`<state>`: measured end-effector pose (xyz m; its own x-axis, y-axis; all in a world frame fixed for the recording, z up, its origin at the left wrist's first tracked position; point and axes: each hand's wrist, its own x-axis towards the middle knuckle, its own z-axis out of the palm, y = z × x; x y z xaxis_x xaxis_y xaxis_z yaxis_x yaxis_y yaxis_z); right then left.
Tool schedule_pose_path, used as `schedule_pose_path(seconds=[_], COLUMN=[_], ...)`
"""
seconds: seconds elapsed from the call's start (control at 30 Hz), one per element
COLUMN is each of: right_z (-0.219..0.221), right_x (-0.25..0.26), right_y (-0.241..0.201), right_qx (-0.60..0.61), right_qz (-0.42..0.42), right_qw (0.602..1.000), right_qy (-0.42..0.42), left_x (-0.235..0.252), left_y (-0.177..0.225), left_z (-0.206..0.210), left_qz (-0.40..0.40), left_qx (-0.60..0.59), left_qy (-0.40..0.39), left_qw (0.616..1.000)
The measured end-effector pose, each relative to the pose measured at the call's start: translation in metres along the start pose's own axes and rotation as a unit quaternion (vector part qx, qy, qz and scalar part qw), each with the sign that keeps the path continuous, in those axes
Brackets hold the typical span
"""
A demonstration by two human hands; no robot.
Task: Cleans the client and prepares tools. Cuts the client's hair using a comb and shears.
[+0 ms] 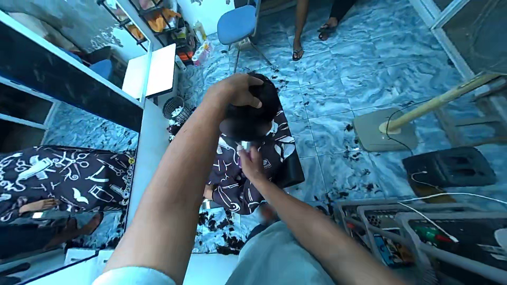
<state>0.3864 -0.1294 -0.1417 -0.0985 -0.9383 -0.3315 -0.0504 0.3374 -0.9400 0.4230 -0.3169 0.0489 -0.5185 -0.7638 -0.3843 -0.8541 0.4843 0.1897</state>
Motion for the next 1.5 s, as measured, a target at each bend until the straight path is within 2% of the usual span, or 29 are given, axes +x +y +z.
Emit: schedule_pose_path(seconds=[0.03,0.07,0.1,0.13,0.23,0.27,0.3,0.37,0.47,0.53,0.6,0.63,0.67,0.7,0.73,0.77,0.8,0.87,0.9,0.93,1.03,1.07,1.13,1.17,1.23,1.27,1.33,1.4,1.5], right_z=[-0.004,-0.01,-0.017,-0.026,-0.064,-0.076,-0.088,-0.115,-0.158,-0.171,-0.184,-0.192,-0.201,-0.208,-0.211,-0.212,-0.211,-0.207,-0.206,-0.206,-0.209,-0.204,-0.197,-0.196,-0.194,-0.191,-0.181,-0.171,-0.156], right_x=[0.002,0.006,0.01,0.014,0.041,0.047,0.052,0.065,0.108,0.117,0.141,0.165,0.187,0.198,0.199,0.2,0.206,0.242,0.262,0.272,0.27,0.278,0.301,0.305,0.303,0.303,0.312,0.322,0.334], right_y=[0.003,0.005,0.01,0.014,0.015,0.016,0.013,-0.011,-0.019,-0.033,-0.048,-0.046,-0.044,-0.043,-0.048,-0.058,-0.066,-0.066,-0.063,-0.065,-0.095,-0.096,-0.087,-0.086,-0.096,-0.098,-0.094,-0.092,-0.097], right_qx=[0.063,0.097,0.088,0.05,-0.023,-0.071,-0.152,-0.25,-0.263,-0.331,-0.39,-0.407,-0.413,-0.416,-0.418,-0.425,-0.426,-0.416,-0.419,-0.429,-0.445,-0.441,-0.437,-0.441,-0.443,-0.441,-0.432,-0.402,-0.373], right_qz=[0.027,0.083,0.138,0.153,0.036,0.01,-0.012,-0.01,-0.022,-0.064,-0.094,-0.108,-0.12,-0.133,-0.146,-0.157,-0.166,-0.172,-0.191,-0.218,-0.277,-0.277,-0.279,-0.282,-0.294,-0.29,-0.287,-0.293,-0.3], right_qw=[0.997,0.991,0.987,0.987,0.999,0.997,0.987,0.959,0.961,0.926,0.881,0.871,0.866,0.854,0.835,0.805,0.788,0.801,0.801,0.78,0.666,0.668,0.699,0.688,0.633,0.619,0.62,0.599,0.525], right_qy=[0.038,0.04,0.01,-0.021,0.02,0.004,-0.049,-0.132,-0.076,-0.169,-0.251,-0.251,-0.254,-0.282,-0.328,-0.383,-0.412,-0.394,-0.382,-0.4,-0.53,-0.531,-0.492,-0.502,-0.563,-0.581,-0.589,-0.627,-0.703], left_x=[0.002,0.004,0.004,0.006,0.011,0.008,0.006,0.007,0.004,-0.002,-0.015,-0.027,-0.04,-0.054,-0.06,-0.056,-0.047,-0.019,-0.004,0.008,0.029,0.031,0.031,0.031,0.034,0.034,0.03,0.025,0.021], left_y=[-0.007,-0.014,-0.022,-0.028,-0.042,-0.047,-0.051,-0.06,-0.069,-0.069,-0.065,-0.056,-0.038,-0.01,0.022,0.047,0.072,0.102,0.104,0.102,0.095,0.094,0.091,0.089,0.083,0.084,0.082,0.082,0.092], left_z=[-0.002,-0.004,-0.001,0.002,-0.004,-0.003,0.0,0.002,0.011,0.016,0.027,0.039,0.055,0.081,0.114,0.154,0.194,0.254,0.275,0.289,0.301,0.304,0.308,0.309,0.305,0.305,0.31,0.309,0.303], left_qz=[-0.007,-0.016,-0.026,-0.031,-0.037,-0.042,-0.046,-0.038,-0.035,-0.048,-0.067,-0.089,-0.124,-0.174,-0.235,-0.28,-0.31,-0.319,-0.319,-0.32,-0.33,-0.33,-0.323,-0.324,-0.338,-0.349,-0.354,-0.361,-0.431], left_qx=[-0.012,-0.026,-0.039,-0.049,-0.105,-0.129,-0.145,-0.163,-0.167,-0.174,-0.174,-0.164,-0.151,-0.144,-0.127,-0.111,-0.127,-0.169,-0.172,-0.168,-0.159,-0.16,-0.161,-0.16,-0.149,-0.144,-0.137,-0.133,-0.122], left_qy=[-0.003,-0.005,-0.012,-0.017,-0.012,-0.015,-0.017,-0.013,0.014,0.04,0.087,0.135,0.208,0.296,0.369,0.408,0.393,0.339,0.348,0.372,0.444,0.455,0.467,0.47,0.476,0.473,0.462,0.437,0.372], left_qw=[1.0,1.0,0.999,0.998,0.994,0.991,0.988,0.986,0.985,0.983,0.979,0.973,0.958,0.928,0.89,0.862,0.856,0.869,0.865,0.855,0.818,0.812,0.807,0.805,0.798,0.796,0.802,0.813,0.813])
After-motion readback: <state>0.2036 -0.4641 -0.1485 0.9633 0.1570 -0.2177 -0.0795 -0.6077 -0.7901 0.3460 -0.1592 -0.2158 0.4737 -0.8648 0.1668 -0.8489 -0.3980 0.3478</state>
